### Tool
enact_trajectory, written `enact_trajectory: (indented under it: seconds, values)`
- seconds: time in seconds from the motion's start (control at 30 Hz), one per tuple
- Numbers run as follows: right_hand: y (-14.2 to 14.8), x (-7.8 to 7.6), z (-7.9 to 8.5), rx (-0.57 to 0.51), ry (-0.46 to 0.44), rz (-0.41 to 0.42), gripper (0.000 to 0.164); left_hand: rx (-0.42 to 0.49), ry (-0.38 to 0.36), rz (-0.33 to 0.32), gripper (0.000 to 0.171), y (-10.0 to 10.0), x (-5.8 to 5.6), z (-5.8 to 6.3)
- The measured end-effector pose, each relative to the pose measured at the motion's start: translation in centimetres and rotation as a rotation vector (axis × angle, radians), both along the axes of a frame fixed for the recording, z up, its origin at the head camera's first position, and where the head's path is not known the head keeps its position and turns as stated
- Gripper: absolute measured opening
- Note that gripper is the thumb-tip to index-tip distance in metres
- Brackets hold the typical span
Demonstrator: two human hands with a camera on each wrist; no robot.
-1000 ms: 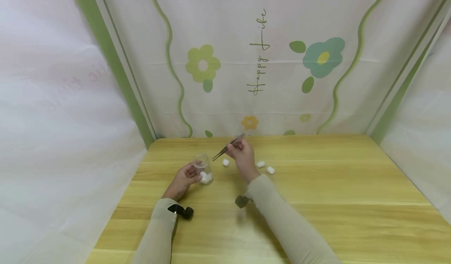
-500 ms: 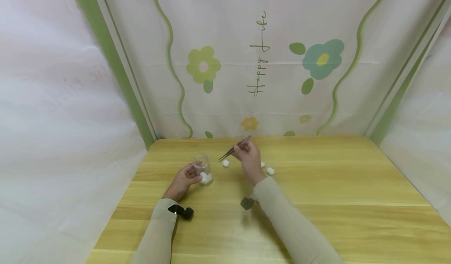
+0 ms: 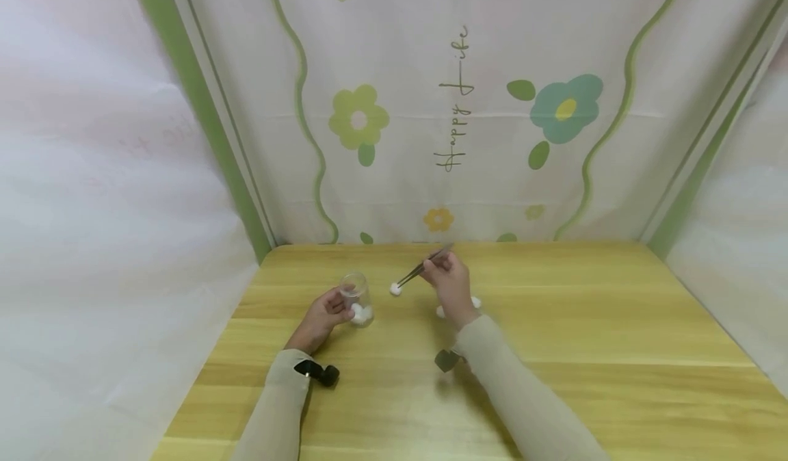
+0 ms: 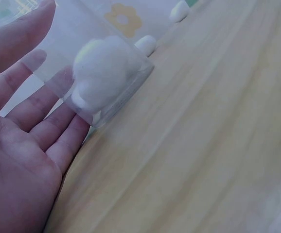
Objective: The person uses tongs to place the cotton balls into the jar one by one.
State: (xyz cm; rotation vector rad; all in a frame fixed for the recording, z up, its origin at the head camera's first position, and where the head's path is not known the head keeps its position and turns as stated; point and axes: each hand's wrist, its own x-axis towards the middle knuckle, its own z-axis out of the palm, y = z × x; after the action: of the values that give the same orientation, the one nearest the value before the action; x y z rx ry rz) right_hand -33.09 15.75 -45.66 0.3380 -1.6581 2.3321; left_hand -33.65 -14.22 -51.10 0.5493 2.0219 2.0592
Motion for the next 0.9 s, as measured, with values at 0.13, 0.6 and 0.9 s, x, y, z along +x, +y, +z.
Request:
enact_trajectory:
  seconds: [0.13, 0.6, 0.9]
  values:
    - [0.7, 0.1, -0.2, 0.019, 0.0, -0.013, 0.037, -0.002, -0.005, 0.009, 0.054, 0.0, 0.0, -0.1]
    - [2.0, 0.7, -0.2, 0.053, -0.041, -0.02, 0.038, -0.001, -0.003, 0.007, 0.056, -0.1, 0.1, -0.2]
    - [3.2, 0.6, -0.6, 0.148, -0.012, -0.05, 0.03, 0.003, -0.015, 0.002, 0.054, -0.1, 0.0, -0.1]
